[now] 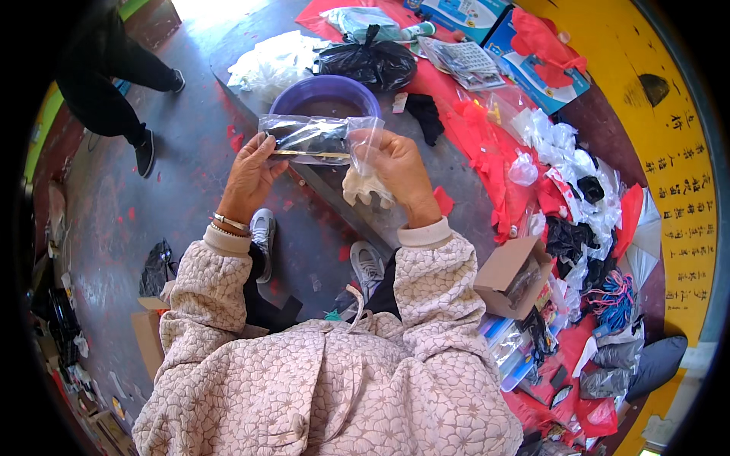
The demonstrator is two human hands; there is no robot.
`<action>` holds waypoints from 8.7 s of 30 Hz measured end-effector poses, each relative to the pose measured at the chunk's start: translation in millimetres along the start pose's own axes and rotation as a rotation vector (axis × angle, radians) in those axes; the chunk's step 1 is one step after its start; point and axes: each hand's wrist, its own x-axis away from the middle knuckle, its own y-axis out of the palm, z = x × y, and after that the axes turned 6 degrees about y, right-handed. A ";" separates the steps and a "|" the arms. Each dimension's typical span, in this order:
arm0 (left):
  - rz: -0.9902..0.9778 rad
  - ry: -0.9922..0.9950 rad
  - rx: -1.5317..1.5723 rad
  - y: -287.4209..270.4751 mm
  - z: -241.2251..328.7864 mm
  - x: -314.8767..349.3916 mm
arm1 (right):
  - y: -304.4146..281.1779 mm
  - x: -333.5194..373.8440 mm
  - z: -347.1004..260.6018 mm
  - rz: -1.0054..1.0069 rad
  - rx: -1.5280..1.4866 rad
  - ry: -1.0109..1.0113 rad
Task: The person sits on the floor and wipes the lenses and frames of several pairs of sunglasses using a white cloth. They handle each pair individually, removing them from plastic bags, wiping them, and placing them into a cardboard box.
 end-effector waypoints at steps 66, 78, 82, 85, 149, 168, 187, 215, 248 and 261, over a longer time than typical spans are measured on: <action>0.056 0.403 -0.295 21.6 7.8 4.1 | -5.8 3.9 -0.6 -0.004 0.313 -0.033; 0.068 0.476 -0.439 14.1 8.0 2.4 | -2.1 4.7 1.0 -0.182 0.103 0.130; -0.011 0.611 -0.561 18.4 5.5 4.0 | 4.9 6.2 -2.0 -0.033 -0.031 0.132; -0.017 0.607 -0.517 21.5 7.8 4.9 | 1.8 1.7 4.3 -0.065 -0.156 0.128; -1.333 0.271 -1.640 -50.4 -248.5 -31.2 | -132.1 21.8 15.0 0.640 -0.688 -0.080; -0.177 -0.346 -0.164 68.6 -107.2 -25.8 | -57.0 5.0 21.1 0.424 -0.751 0.022; -0.029 -0.060 0.314 30.7 -35.0 -19.0 | 48.9 6.0 24.6 0.085 -0.125 0.089; -0.091 -0.119 -0.056 -16.4 5.7 11.3 | 66.3 0.5 24.3 0.008 0.505 -0.037; -0.191 -0.464 -0.102 -4.7 -7.7 17.5 | 14.3 -15.2 2.8 0.331 -0.055 -0.085; -0.202 -0.525 -0.141 -6.1 -0.5 22.1 | 42.0 -21.3 34.1 0.052 0.782 -0.051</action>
